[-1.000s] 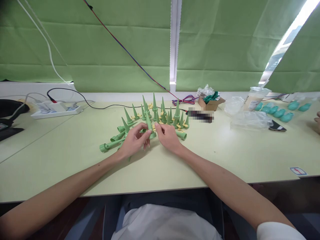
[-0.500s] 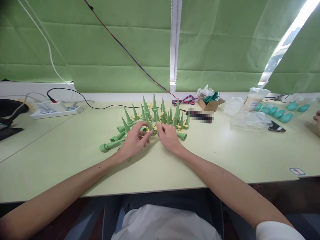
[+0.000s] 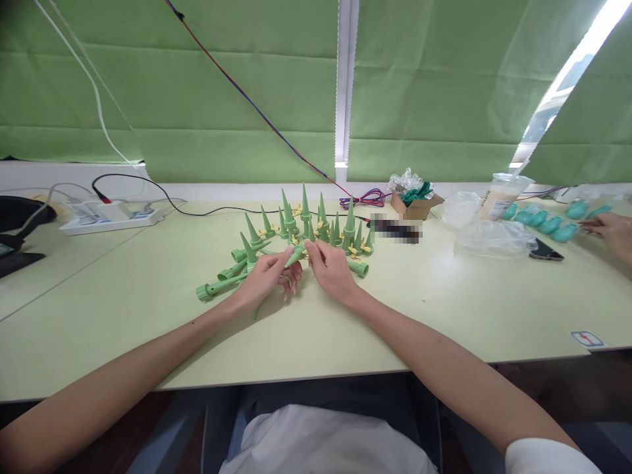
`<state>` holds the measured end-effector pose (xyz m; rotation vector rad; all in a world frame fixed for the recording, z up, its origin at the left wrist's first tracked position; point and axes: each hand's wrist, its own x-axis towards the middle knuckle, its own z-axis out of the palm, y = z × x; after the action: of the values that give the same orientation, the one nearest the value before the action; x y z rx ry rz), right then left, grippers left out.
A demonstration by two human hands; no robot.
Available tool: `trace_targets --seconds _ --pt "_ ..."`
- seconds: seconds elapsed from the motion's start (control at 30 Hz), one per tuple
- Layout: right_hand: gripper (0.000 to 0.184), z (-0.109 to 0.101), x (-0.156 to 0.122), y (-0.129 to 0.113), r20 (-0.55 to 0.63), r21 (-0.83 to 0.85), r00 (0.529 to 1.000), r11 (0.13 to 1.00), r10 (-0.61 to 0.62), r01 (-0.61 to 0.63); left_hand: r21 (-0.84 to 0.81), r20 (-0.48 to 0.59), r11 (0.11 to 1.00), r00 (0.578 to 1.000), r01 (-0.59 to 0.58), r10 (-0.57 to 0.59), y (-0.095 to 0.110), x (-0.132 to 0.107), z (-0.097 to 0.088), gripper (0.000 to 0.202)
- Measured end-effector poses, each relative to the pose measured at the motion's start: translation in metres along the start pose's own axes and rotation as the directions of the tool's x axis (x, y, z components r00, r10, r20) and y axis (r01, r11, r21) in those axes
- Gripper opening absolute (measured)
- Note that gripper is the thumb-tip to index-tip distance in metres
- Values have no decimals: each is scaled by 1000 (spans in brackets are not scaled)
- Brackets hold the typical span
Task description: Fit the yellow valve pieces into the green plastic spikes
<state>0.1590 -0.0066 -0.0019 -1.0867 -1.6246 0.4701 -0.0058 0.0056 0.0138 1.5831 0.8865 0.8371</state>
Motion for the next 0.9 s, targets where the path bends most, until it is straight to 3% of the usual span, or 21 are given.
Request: trace_targets --seconds 0.37,0.6,0.9 --pt "49 0 1 5 24 -46 999 999 -28 29 23 22 999 999 -28 28 -4 -2 -2 52" --pt "51 -1 0 4 21 -24 999 999 -29 29 173 -5 976 991 -130 133 -2 -4 -4 43" --pt "56 -1 -1 2 42 50 997 997 64 -66 272 -30 950 986 -151 165 -1 -6 -4 35"
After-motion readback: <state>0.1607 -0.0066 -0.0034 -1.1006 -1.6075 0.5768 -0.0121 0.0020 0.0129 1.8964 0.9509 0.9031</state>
